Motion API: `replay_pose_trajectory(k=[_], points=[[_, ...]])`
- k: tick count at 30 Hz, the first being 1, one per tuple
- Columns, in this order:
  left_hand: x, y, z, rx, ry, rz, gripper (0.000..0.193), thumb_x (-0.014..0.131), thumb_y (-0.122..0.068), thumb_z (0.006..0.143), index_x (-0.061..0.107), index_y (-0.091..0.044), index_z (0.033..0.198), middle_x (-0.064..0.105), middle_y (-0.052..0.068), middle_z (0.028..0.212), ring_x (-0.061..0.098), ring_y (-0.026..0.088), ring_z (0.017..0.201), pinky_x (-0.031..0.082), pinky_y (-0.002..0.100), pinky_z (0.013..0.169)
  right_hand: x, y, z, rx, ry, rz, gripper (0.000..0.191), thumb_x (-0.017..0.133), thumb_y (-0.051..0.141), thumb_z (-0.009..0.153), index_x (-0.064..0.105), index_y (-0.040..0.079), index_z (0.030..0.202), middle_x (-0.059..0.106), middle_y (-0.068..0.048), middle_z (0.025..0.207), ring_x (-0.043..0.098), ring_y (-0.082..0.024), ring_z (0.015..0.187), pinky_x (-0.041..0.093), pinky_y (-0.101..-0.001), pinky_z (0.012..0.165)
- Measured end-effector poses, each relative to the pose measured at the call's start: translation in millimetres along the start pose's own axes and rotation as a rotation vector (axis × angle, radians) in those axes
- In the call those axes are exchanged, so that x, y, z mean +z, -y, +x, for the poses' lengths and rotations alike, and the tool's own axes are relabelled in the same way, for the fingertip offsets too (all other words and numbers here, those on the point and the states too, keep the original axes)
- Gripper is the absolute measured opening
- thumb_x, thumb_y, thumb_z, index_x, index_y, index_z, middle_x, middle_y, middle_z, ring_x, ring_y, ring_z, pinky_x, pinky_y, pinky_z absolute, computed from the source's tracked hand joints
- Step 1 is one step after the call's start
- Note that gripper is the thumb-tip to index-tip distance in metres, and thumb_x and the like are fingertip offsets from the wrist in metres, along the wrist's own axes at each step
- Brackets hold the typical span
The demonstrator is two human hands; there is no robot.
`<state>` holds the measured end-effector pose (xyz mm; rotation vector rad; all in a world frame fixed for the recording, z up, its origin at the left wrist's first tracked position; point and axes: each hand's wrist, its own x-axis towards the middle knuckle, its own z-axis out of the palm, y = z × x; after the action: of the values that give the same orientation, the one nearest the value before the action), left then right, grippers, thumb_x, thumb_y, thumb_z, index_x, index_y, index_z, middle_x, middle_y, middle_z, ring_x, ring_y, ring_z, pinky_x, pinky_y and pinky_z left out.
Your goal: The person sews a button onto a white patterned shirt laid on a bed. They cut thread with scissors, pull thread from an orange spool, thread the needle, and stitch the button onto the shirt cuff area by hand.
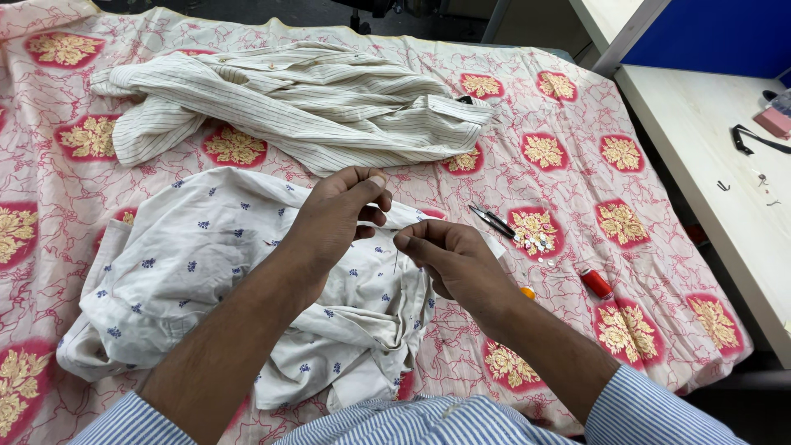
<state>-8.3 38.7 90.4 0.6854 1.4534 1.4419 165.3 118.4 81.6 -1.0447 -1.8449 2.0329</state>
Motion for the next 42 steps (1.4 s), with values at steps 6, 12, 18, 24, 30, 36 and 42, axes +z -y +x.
replay_pose_trajectory(k=[6, 12, 18, 24, 30, 36, 42], points=[[0, 9, -10, -0.131, -0.075, -0.196, 0.022, 0.052, -0.031, 0.096, 0.062, -0.012, 0.102, 0.071, 0.000, 0.103, 0.064, 0.013, 0.089, 0.050, 0.033, 0.082, -1, 2, -4, 0.037, 0.031, 0.155, 0.022, 0.069, 0.029, 0.093, 0.069, 0.009, 0.100, 0.041, 0.010, 0.053, 0.024, -0.001, 0.040, 0.016, -0.0246, 0.038], [-13, 30, -18, -0.249, -0.248, -0.411, 0.020, 0.056, -0.029, 0.098, 0.056, -0.012, 0.108, 0.070, 0.002, 0.105, 0.062, 0.015, 0.092, 0.050, 0.037, 0.087, 0, -1, -4, 0.072, -0.037, 0.211, 0.020, 0.071, 0.026, 0.093, 0.069, 0.007, 0.099, 0.039, 0.011, 0.052, 0.023, -0.001, 0.038, 0.014, -0.0239, 0.036], [-15, 31, -28, -0.220, 0.043, 0.184, 0.037, 0.066, -0.037, 0.088, 0.079, -0.008, 0.108, 0.081, 0.000, 0.103, 0.067, 0.011, 0.091, 0.048, 0.030, 0.086, -2, -5, -2, 0.115, -0.061, 0.252, 0.020, 0.072, 0.027, 0.094, 0.068, 0.007, 0.096, 0.035, 0.012, 0.052, 0.022, -0.001, 0.039, 0.014, -0.0240, 0.037], [-2, 24, -30, -0.186, 0.070, 0.503, 0.040, 0.080, -0.040, 0.077, 0.087, -0.013, 0.105, 0.082, 0.004, 0.086, 0.065, 0.013, 0.074, 0.048, 0.031, 0.072, -6, -12, -1, 0.130, -0.045, 0.201, 0.019, 0.070, 0.026, 0.094, 0.072, 0.007, 0.096, 0.036, 0.011, 0.052, 0.023, -0.001, 0.040, 0.014, -0.0242, 0.038], [-13, 27, -28, -0.181, 0.009, 0.396, 0.041, 0.084, -0.042, 0.075, 0.086, -0.014, 0.105, 0.086, 0.004, 0.093, 0.072, 0.011, 0.085, 0.053, 0.031, 0.083, -16, -8, 3, 0.020, -0.107, -0.195, 0.025, 0.076, 0.029, 0.090, 0.083, 0.007, 0.099, 0.058, 0.010, 0.058, 0.038, -0.002, 0.047, 0.029, -0.0252, 0.044], [-19, 17, -22, 0.018, 0.284, 0.627, 0.040, 0.085, -0.042, 0.074, 0.085, -0.015, 0.103, 0.081, -0.001, 0.106, 0.075, 0.012, 0.097, 0.053, 0.033, 0.090, -16, 14, -6, -0.048, 0.032, -0.980, 0.026, 0.078, 0.036, 0.084, 0.084, 0.019, 0.103, 0.068, -0.010, 0.064, 0.055, -0.017, 0.052, 0.043, -0.0369, 0.054], [-9, 7, -17, -0.042, 0.503, 0.781, 0.031, 0.083, -0.033, 0.076, 0.084, -0.014, 0.100, 0.084, 0.004, 0.093, 0.079, 0.014, 0.085, 0.059, 0.028, 0.081, -13, 28, -10, -0.165, 0.191, -1.100, 0.024, 0.080, 0.029, 0.077, 0.083, 0.016, 0.096, 0.077, -0.009, 0.076, 0.070, -0.021, 0.062, 0.053, -0.0383, 0.063]])
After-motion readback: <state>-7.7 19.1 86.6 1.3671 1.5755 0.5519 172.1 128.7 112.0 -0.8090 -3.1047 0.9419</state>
